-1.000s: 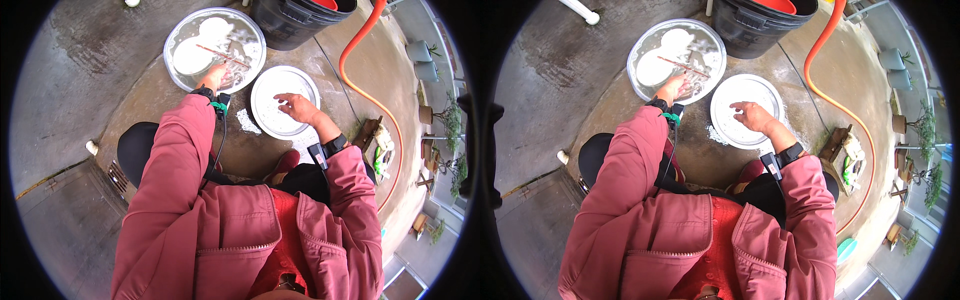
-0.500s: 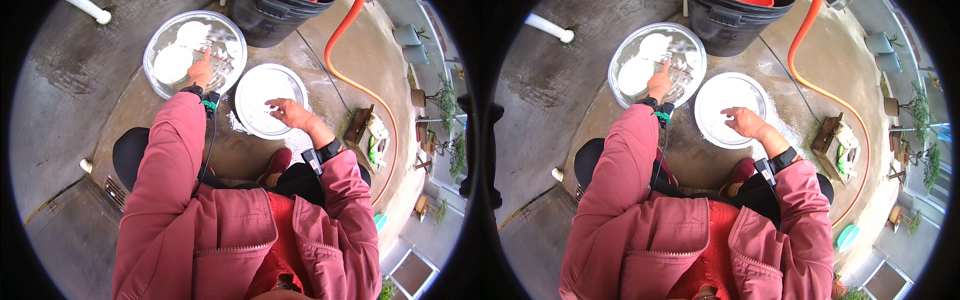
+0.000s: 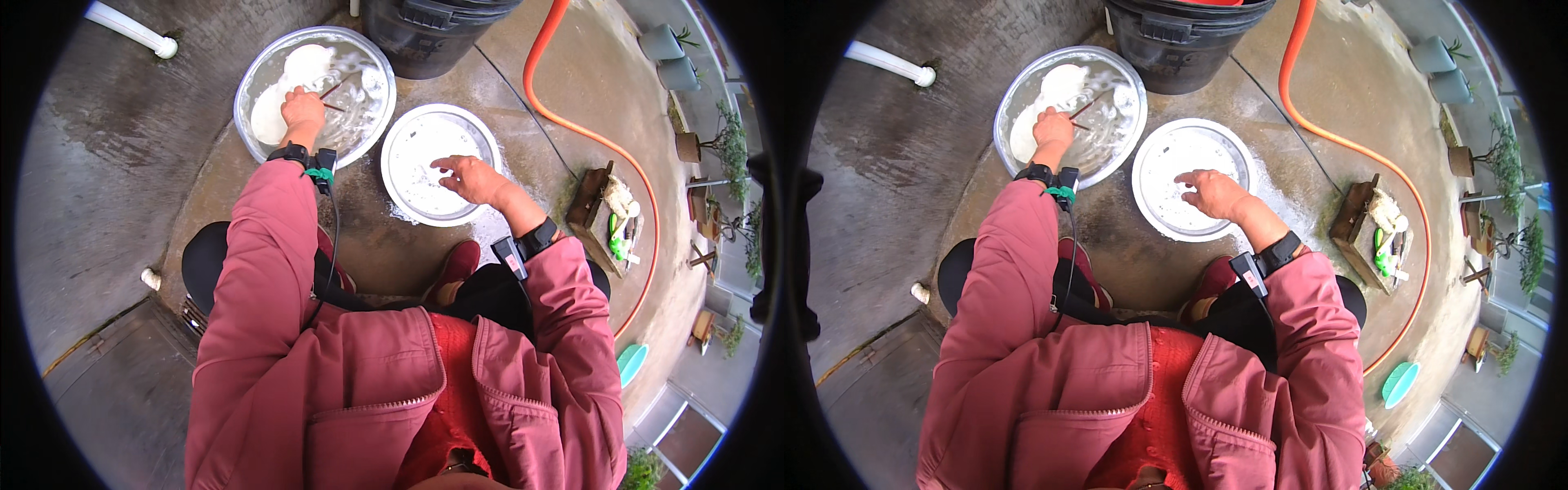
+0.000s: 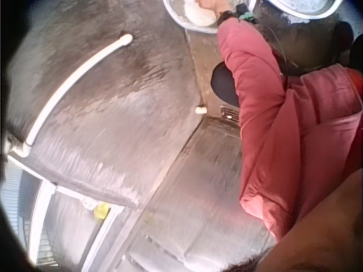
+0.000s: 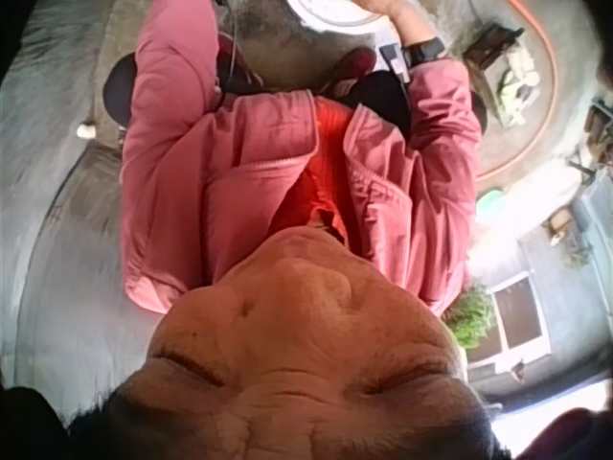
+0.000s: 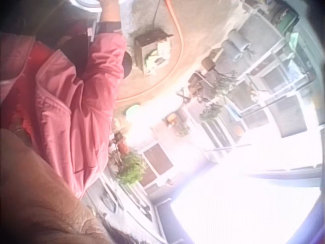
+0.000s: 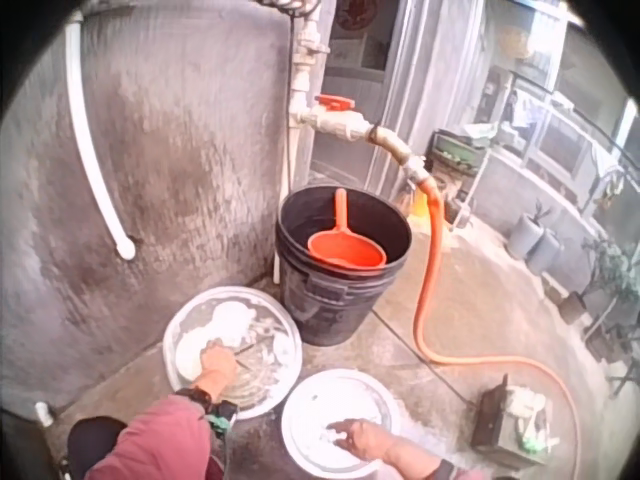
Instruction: The person wipes a white pot lid with a cloth, then moves outside to wash the lid and chopsticks in a basin of soapy water. They rinse the items and place them in a second basin.
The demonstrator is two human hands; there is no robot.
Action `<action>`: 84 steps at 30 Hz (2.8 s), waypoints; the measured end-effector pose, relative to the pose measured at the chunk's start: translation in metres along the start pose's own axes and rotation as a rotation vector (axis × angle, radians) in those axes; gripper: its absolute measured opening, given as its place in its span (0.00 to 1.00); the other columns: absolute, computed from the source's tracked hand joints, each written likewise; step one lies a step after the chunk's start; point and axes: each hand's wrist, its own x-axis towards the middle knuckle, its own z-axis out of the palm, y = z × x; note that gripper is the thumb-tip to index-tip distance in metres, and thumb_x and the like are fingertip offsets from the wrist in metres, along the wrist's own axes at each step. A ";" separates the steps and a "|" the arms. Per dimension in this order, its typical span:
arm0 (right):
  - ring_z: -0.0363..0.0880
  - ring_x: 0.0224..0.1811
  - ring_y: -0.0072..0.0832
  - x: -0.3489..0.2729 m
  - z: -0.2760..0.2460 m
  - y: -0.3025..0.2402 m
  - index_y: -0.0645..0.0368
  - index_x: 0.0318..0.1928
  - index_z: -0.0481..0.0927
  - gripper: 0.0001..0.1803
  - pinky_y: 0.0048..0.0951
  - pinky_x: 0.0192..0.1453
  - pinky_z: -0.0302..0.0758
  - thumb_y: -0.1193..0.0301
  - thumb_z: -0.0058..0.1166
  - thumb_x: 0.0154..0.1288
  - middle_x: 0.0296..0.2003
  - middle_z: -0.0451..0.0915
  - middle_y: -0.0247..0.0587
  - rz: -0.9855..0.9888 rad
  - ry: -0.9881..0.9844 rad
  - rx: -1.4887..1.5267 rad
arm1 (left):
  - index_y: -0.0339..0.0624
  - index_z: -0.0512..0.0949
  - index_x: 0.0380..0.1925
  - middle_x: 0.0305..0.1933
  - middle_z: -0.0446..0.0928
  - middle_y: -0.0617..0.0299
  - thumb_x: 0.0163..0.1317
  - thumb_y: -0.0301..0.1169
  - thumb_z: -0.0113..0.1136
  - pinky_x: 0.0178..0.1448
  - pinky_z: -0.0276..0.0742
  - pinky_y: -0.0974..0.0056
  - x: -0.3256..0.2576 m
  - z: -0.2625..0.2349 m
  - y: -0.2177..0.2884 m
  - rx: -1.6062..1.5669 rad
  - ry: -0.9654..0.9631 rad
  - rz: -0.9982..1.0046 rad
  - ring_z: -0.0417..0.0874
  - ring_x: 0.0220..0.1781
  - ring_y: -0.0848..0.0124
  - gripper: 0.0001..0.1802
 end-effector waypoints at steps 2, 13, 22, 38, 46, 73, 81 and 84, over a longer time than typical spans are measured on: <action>0.80 0.52 0.48 0.000 -0.001 -0.002 0.56 0.59 0.77 0.21 0.40 0.59 0.75 0.67 0.55 0.66 0.48 0.82 0.53 -0.012 0.006 0.003 | 0.52 0.83 0.49 0.60 0.71 0.58 0.66 0.37 0.48 0.62 0.72 0.54 0.000 -0.015 -0.010 -0.073 -0.044 -0.025 0.70 0.63 0.56 0.17; 0.81 0.50 0.48 -0.004 -0.001 -0.020 0.57 0.56 0.79 0.20 0.41 0.58 0.75 0.66 0.56 0.65 0.46 0.83 0.53 -0.163 0.116 -0.014 | 0.49 0.81 0.44 0.42 0.85 0.68 0.72 0.42 0.49 0.46 0.70 0.69 -0.021 -0.054 -0.047 -1.326 -0.420 -0.050 0.80 0.36 0.80 0.15; 0.81 0.52 0.42 0.009 0.014 -0.029 0.57 0.60 0.76 0.23 0.37 0.57 0.75 0.59 0.52 0.71 0.50 0.81 0.51 -0.008 0.289 0.264 | 0.46 0.79 0.44 0.43 0.84 0.62 0.68 0.35 0.61 0.48 0.76 0.69 -0.110 -0.083 0.029 -1.817 -0.755 0.008 0.82 0.47 0.73 0.09; 0.79 0.31 0.24 0.001 0.032 -0.050 0.64 0.51 0.77 0.13 0.25 0.37 0.79 0.71 0.47 0.73 0.35 0.81 0.39 0.130 0.188 0.969 | 0.43 0.79 0.44 0.36 0.79 0.69 0.63 0.29 0.66 0.40 0.74 0.75 -0.159 -0.043 0.093 -1.898 -0.685 0.103 0.75 0.34 0.80 0.10; 0.71 0.25 0.22 0.011 0.035 -0.013 0.58 0.40 0.78 0.10 0.26 0.32 0.71 0.67 0.44 0.74 0.24 0.75 0.31 0.147 0.076 0.671 | 0.39 0.78 0.43 0.39 0.79 0.62 0.65 0.26 0.63 0.42 0.81 0.73 -0.117 -0.035 0.055 -2.043 -0.493 -0.152 0.80 0.38 0.74 0.08; 0.77 0.38 0.29 0.069 0.139 0.140 0.64 0.45 0.83 0.21 0.32 0.47 0.74 0.56 0.55 0.68 0.33 0.81 0.39 0.489 0.071 0.655 | 0.50 0.79 0.49 0.43 0.81 0.72 0.69 0.33 0.56 0.41 0.74 0.75 -0.108 0.030 0.027 -1.383 -0.673 -0.224 0.81 0.42 0.81 0.11; 0.76 0.42 0.32 0.044 0.153 0.154 0.64 0.52 0.80 0.24 0.33 0.52 0.72 0.55 0.51 0.68 0.41 0.82 0.42 0.608 0.201 0.662 | 0.50 0.79 0.50 0.42 0.79 0.72 0.68 0.32 0.57 0.43 0.71 0.72 -0.116 0.046 0.046 -1.261 -0.781 -0.006 0.77 0.39 0.82 0.12; 0.72 0.34 0.26 0.055 0.172 0.135 0.59 0.41 0.81 0.13 0.28 0.44 0.71 0.63 0.53 0.67 0.32 0.78 0.34 0.617 0.182 1.011 | 0.50 0.79 0.51 0.42 0.79 0.72 0.68 0.32 0.57 0.43 0.72 0.72 -0.119 0.047 0.044 -1.280 -0.824 -0.010 0.77 0.39 0.82 0.12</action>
